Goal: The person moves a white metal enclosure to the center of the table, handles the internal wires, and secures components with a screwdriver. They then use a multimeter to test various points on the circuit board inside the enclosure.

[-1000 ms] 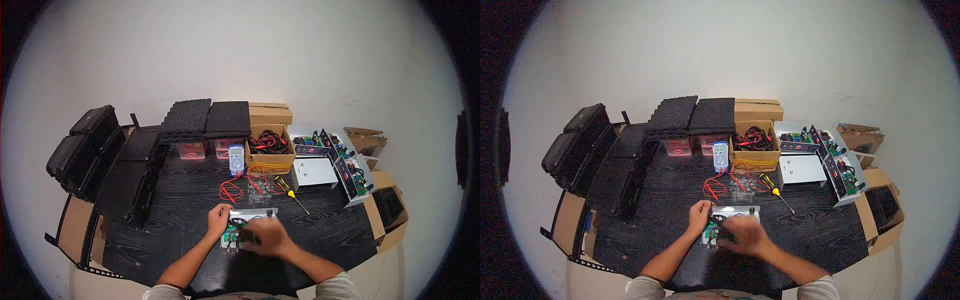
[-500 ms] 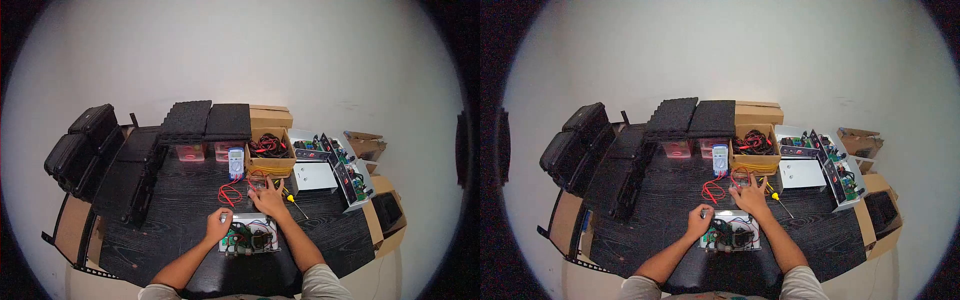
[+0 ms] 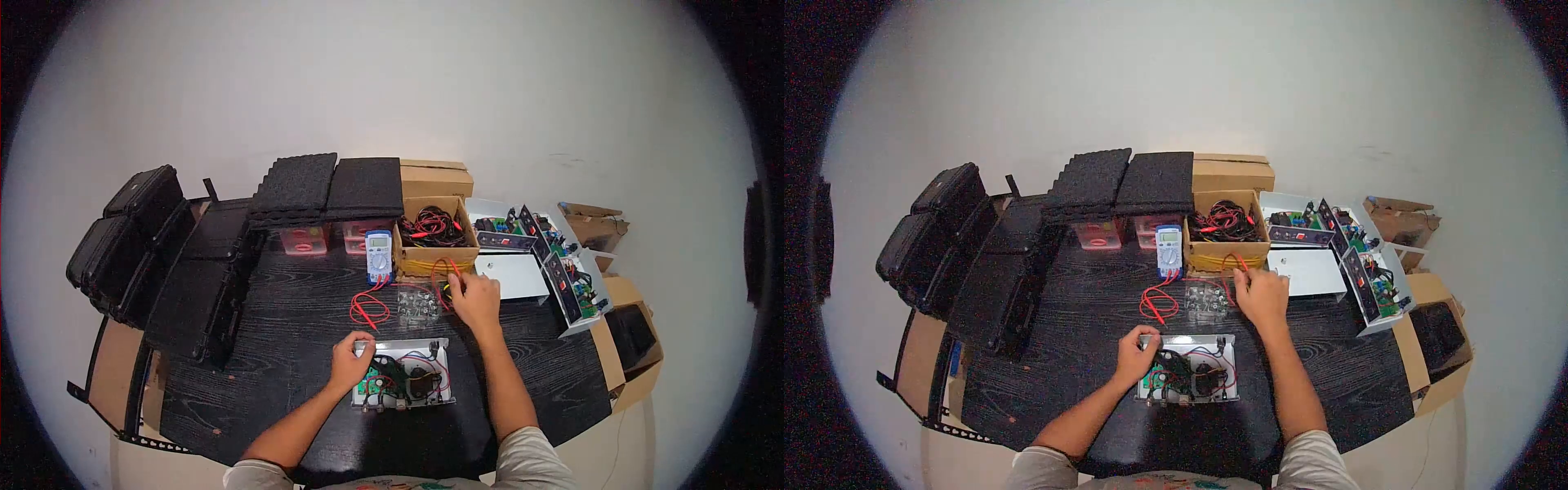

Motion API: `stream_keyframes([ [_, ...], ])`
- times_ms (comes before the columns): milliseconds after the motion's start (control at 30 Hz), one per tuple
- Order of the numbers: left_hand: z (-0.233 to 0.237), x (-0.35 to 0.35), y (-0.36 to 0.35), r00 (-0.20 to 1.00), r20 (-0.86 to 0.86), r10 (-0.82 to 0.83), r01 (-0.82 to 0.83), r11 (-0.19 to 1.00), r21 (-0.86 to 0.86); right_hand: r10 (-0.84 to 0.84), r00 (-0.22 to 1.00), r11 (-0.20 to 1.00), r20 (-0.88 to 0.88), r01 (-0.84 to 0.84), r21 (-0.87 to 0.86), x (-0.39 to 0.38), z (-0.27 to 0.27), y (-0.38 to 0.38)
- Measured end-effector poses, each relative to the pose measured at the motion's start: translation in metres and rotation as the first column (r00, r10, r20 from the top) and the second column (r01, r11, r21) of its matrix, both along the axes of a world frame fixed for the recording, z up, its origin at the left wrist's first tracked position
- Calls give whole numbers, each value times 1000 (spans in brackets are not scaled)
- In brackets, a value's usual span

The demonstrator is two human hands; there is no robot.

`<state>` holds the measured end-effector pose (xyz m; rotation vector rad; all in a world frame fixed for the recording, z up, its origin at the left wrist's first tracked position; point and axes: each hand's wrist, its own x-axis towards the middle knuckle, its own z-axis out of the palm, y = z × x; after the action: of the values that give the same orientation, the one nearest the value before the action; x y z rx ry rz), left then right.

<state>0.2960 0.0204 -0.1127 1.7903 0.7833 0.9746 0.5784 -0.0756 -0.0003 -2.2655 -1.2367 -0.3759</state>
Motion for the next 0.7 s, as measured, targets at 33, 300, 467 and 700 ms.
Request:
stream_keyframes([
  [33, 1, 0, 0, 1000, -8, 0, 0, 1000, -6, -26, 999, 998, -45, 23, -66, 1, -3, -1],
  [300, -5, -2, 2, 999, 10, -34, 34, 999, 24, -209, 965, 938, -158, 152, -313, 2, 2, -4],
  [467, 3, -2, -1, 1000, -14, -25, 25, 999, 40, -216, 970, 957, -112, 187, -220, 2, 1, -9],
  [700, -4, -2, 2, 999, -24, -27, 28, 999, 31, 95, 980, 976, -177, -126, -177, 10, -16, -6],
])
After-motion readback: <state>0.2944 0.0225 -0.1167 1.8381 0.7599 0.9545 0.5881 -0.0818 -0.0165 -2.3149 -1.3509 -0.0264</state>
